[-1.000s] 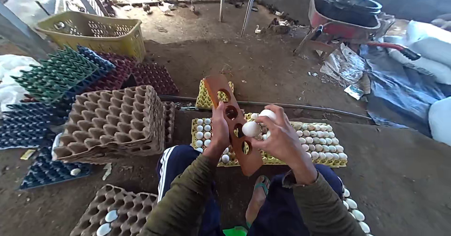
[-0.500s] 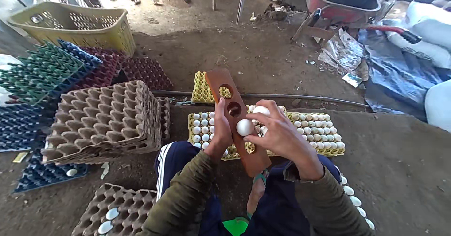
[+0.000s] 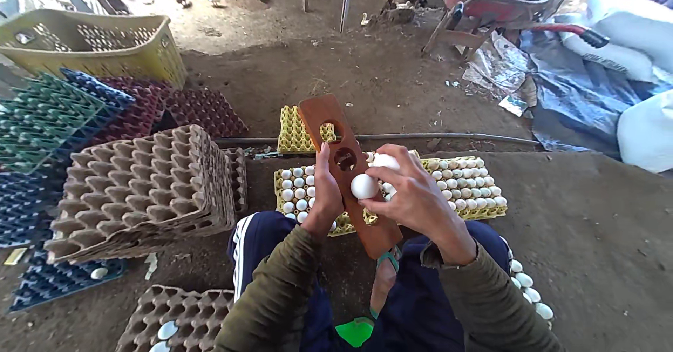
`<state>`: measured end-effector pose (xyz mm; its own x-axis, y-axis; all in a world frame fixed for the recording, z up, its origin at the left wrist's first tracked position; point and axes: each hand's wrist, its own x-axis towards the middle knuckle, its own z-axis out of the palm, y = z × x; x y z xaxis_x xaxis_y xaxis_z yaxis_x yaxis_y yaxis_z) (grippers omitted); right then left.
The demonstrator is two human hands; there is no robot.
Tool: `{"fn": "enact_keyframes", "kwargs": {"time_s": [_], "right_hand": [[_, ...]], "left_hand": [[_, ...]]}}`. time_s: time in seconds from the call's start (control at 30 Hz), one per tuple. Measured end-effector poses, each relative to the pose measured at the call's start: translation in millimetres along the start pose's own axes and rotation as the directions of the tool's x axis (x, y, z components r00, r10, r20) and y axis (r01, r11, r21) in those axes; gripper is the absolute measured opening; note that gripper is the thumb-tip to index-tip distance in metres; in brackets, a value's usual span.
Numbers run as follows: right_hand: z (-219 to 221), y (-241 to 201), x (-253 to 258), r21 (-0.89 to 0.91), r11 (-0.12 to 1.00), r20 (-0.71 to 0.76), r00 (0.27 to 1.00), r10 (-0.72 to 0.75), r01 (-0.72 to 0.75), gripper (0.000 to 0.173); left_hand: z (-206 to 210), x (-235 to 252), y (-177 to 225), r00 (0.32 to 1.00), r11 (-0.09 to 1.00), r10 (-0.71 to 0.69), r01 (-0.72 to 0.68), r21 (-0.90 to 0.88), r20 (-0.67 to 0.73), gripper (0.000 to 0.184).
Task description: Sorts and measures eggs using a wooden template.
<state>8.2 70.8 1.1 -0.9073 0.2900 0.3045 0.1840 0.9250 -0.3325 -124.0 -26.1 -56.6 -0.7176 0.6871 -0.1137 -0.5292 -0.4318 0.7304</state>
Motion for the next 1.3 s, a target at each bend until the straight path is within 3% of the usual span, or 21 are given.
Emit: {"fn": "enact_keyframes", "kwargs": {"time_s": [0.1,0.2,0.37,0.47,0.53,0.57,0.6,0.67,0.73,0.83,1.0,1.17,1.2,1.3], "right_hand": [[-7.1,9.7,-12.5,0.043,0.997,-0.216,0.975,-0.054,0.065,0.047],[-13.1,16.1,-26.5,0.038,0.990,-0.411,0.905,-0.109,0.137,0.045],[-18.3,21.7,-52.5,0.005,0.978,-0.605,0.779,-0.163,0.209,0.045],[-18.4,24.0,-68.9,0.101,0.968,-0.689,0.719,-0.098,0.229,0.049],[-21.3,23.8,-82.9,0.322,0.919,-0.678,0.733,0.056,0.227,0.050],[-21.9,23.7,-92.0,0.513,0.829,-0.623,0.761,0.181,0.223,0.048],[-21.4,24.5,-100.9,0.729,0.646,-0.527,0.789,0.316,0.228,0.045],[-19.8,28.5,-115.2,0.960,0.105,-0.277,0.838,0.469,0.259,0.051],[-20.3,35.4,-129.2,0.931,-0.261,-0.130,0.899,0.418,0.256,0.071],[-24.0,41.7,-146.6,0.826,-0.479,-0.114,0.920,0.375,0.298,0.077],[-28.7,50.2,-168.1,0.722,-0.563,-0.212,0.903,0.373,0.402,0.078],[-35.3,52.2,-189.1,0.694,-0.558,-0.252,0.879,0.404,0.456,0.084],[-37.1,53.3,-195.3,0.695,-0.547,-0.260,0.873,0.413,0.466,0.083],[-41.5,62.3,-226.6,0.705,-0.443,-0.320,0.806,0.499,0.554,0.075]], "left_hand": [[0.0,2.0,-0.7,1.000,1.000,0.026,-0.026,-0.003,-0.013,0.063],[0.0,8.5,-2.9,0.999,0.999,0.043,-0.042,-0.026,0.015,0.067],[7.9,12.9,-3.3,0.999,0.999,0.037,-0.036,-0.023,0.025,0.074],[8.1,18.2,-3.8,0.998,0.997,0.066,-0.065,-0.049,0.022,0.073],[7.6,23.0,-5.3,0.994,0.995,0.087,-0.085,-0.048,0.058,0.076],[7.5,24.6,-6.5,0.993,0.995,0.100,-0.098,-0.034,0.063,0.076],[6.8,26.4,-7.4,0.991,0.993,0.114,-0.113,-0.017,0.065,0.075],[8.0,29.6,-8.7,0.987,0.989,0.145,-0.146,0.012,0.062,0.073],[11.5,31.4,-11.6,0.983,0.982,0.172,-0.176,0.061,0.068,0.071],[12.1,37.6,-21.5,0.984,0.984,0.139,-0.150,0.095,0.114,0.072],[18.2,46.1,-37.9,0.986,0.980,0.107,-0.126,0.154,0.125,0.073],[8.7,58.3,-50.6,0.960,0.980,0.030,-0.084,0.182,0.280,0.084],[5.0,62.5,-53.2,0.950,0.980,0.018,-0.079,0.185,0.313,0.079],[-4.8,79.6,-63.5,0.915,0.979,-0.007,-0.075,0.187,0.405,0.037]]}}
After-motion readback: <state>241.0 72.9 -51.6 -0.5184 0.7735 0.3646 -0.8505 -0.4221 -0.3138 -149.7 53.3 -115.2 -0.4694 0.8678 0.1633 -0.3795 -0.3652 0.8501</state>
